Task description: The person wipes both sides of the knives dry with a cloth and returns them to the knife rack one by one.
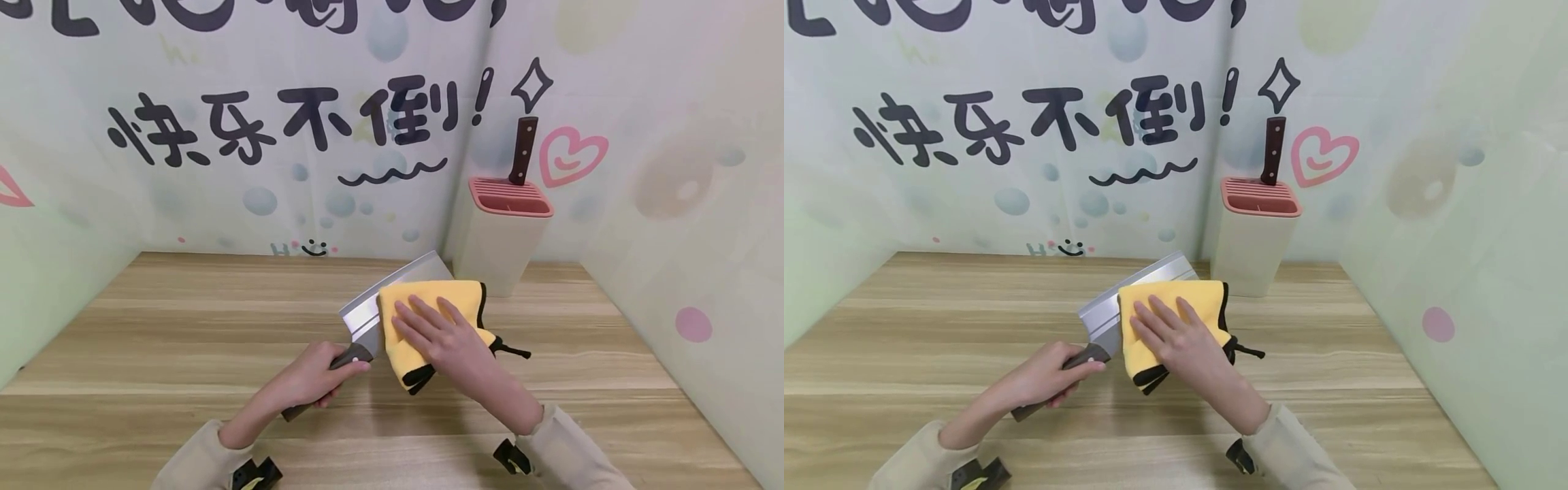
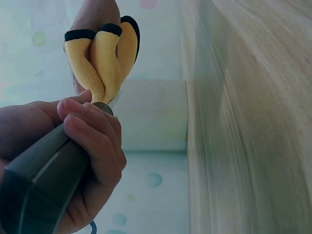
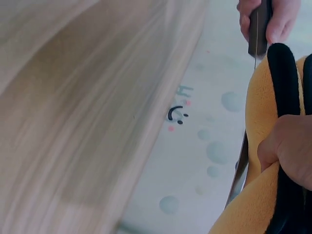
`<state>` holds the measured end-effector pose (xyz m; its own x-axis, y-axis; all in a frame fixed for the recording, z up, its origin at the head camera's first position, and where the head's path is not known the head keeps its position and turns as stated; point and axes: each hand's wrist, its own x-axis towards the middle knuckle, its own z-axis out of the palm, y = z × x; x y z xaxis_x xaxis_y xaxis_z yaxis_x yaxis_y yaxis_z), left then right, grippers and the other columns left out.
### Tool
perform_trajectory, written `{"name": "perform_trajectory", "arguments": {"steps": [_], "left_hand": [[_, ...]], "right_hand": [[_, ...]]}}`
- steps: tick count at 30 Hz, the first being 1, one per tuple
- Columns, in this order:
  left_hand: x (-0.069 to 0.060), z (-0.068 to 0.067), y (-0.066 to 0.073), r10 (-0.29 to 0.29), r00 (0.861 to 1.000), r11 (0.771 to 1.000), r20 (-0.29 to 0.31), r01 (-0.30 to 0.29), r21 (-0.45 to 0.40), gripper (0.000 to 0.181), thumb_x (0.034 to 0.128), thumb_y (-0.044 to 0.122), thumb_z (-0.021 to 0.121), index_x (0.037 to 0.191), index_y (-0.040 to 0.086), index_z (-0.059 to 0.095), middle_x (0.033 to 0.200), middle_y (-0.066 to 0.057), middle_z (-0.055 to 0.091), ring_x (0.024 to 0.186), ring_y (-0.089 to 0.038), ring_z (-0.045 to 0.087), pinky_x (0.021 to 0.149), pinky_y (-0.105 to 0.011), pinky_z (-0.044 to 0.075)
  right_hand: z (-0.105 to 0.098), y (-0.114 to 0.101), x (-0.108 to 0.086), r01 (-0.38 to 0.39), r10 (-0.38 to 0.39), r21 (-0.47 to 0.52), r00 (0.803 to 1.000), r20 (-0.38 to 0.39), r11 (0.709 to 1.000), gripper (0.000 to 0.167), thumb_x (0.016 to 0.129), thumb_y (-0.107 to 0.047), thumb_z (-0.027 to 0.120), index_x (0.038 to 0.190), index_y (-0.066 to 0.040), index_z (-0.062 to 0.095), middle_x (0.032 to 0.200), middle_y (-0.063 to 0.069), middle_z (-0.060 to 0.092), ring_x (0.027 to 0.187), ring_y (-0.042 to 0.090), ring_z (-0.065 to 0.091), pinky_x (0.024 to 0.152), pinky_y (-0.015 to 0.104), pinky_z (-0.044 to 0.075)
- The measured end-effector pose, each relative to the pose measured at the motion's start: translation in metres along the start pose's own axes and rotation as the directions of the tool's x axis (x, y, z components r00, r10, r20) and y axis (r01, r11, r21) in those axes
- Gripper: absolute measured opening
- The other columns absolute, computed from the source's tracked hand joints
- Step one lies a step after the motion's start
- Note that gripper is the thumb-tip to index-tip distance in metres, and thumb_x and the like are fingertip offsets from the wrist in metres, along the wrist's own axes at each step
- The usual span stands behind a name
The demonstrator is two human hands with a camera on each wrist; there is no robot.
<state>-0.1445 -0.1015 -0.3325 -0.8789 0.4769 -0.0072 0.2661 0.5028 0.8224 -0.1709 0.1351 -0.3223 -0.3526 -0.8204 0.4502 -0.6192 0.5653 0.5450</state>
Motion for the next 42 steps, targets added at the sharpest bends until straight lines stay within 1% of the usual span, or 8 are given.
{"name": "perform_trajectory", "arguments": {"steps": [3,7,13,17,23,30,37,42], "left_hand": [[0.0,0.0,0.0,-0.009,1.0,1.0,0.008,0.009,-0.008,0.039,0.0877,0.032,0.055,0.067,0.0,0.047,0.042,0.004,0.042,0.03,-0.004,0.038,0.031,-0.024,0.037],[0.0,0.0,0.001,-0.015,1.0,1.0,0.016,0.016,-0.016,0.039,0.0877,0.033,0.055,0.068,0.001,0.047,0.043,0.004,0.042,0.031,-0.004,0.038,0.031,-0.024,0.037],[0.001,-0.001,0.001,-0.022,1.0,0.999,0.015,0.022,-0.025,0.041,0.0865,0.034,0.056,0.065,0.0,0.048,0.043,0.003,0.042,0.031,-0.004,0.039,0.032,-0.024,0.038],[0.001,0.0,0.0,-0.023,1.0,0.999,0.021,0.023,-0.03,0.041,0.0863,0.034,0.057,0.066,0.0,0.048,0.043,0.004,0.042,0.031,-0.004,0.038,0.032,-0.023,0.038],[0.001,0.001,-0.002,-0.015,1.0,1.0,0.027,0.015,-0.026,0.039,0.0864,0.032,0.057,0.066,0.002,0.046,0.042,0.004,0.042,0.03,-0.004,0.038,0.031,-0.023,0.037],[0.0,0.001,-0.002,-0.015,0.999,0.999,0.039,0.017,-0.038,0.04,0.0868,0.033,0.056,0.067,0.0,0.046,0.043,0.004,0.042,0.03,-0.004,0.038,0.031,-0.023,0.037],[0.0,-0.001,-0.001,-0.01,0.999,1.0,0.043,0.011,-0.021,0.038,0.0873,0.034,0.055,0.068,0.001,0.047,0.044,0.003,0.043,0.031,-0.004,0.039,0.031,-0.023,0.037],[0.0,-0.002,-0.001,0.004,0.999,1.0,0.035,-0.003,-0.005,0.039,0.0875,0.033,0.055,0.067,0.001,0.048,0.044,0.004,0.043,0.031,-0.004,0.039,0.031,-0.023,0.038]], "right_hand": [[-0.001,-0.004,0.002,0.041,-0.041,-0.021,0.999,-0.004,0.999,0.05,0.076,-0.008,0.06,0.125,-0.012,0.051,0.132,0.003,0.046,0.123,0.02,0.04,0.094,0.043,0.039],[-0.003,-0.009,0.004,0.082,-0.083,-0.017,0.997,-0.007,0.996,0.045,0.08,-0.003,0.046,0.124,-0.013,0.052,0.132,0.003,0.045,0.123,0.02,0.04,0.096,0.043,0.037],[-0.005,-0.011,0.007,0.143,-0.143,-0.021,0.99,0.005,0.99,0.046,0.081,-0.005,0.045,0.125,-0.015,0.05,0.135,0.002,0.043,0.125,0.019,0.037,0.098,0.042,0.035],[-0.006,-0.012,0.008,0.164,-0.163,-0.013,0.986,0.016,0.986,0.047,0.08,-0.007,0.047,0.126,-0.016,0.049,0.135,0.002,0.042,0.126,0.019,0.036,0.099,0.042,0.034],[-0.006,-0.013,0.008,0.17,-0.17,-0.012,0.985,0.033,0.985,0.048,0.079,-0.007,0.052,0.127,-0.016,0.049,0.136,0.002,0.041,0.126,0.019,0.035,0.099,0.042,0.034],[-0.007,-0.011,0.008,0.163,-0.163,-0.002,0.986,0.034,0.987,0.047,0.081,-0.007,0.049,0.128,-0.016,0.048,0.137,0.001,0.04,0.126,0.019,0.035,0.099,0.042,0.033],[-0.008,-0.006,0.007,0.119,-0.12,0.023,0.991,0.058,0.993,0.05,0.081,-0.004,0.051,0.129,-0.016,0.047,0.138,0.001,0.039,0.127,0.019,0.034,0.099,0.043,0.033],[-0.005,0.001,0.004,0.069,-0.07,0.022,0.995,0.065,0.997,0.055,0.077,0.0,0.058,0.128,-0.016,0.048,0.136,-0.001,0.041,0.126,0.019,0.036,0.097,0.044,0.035]]}}
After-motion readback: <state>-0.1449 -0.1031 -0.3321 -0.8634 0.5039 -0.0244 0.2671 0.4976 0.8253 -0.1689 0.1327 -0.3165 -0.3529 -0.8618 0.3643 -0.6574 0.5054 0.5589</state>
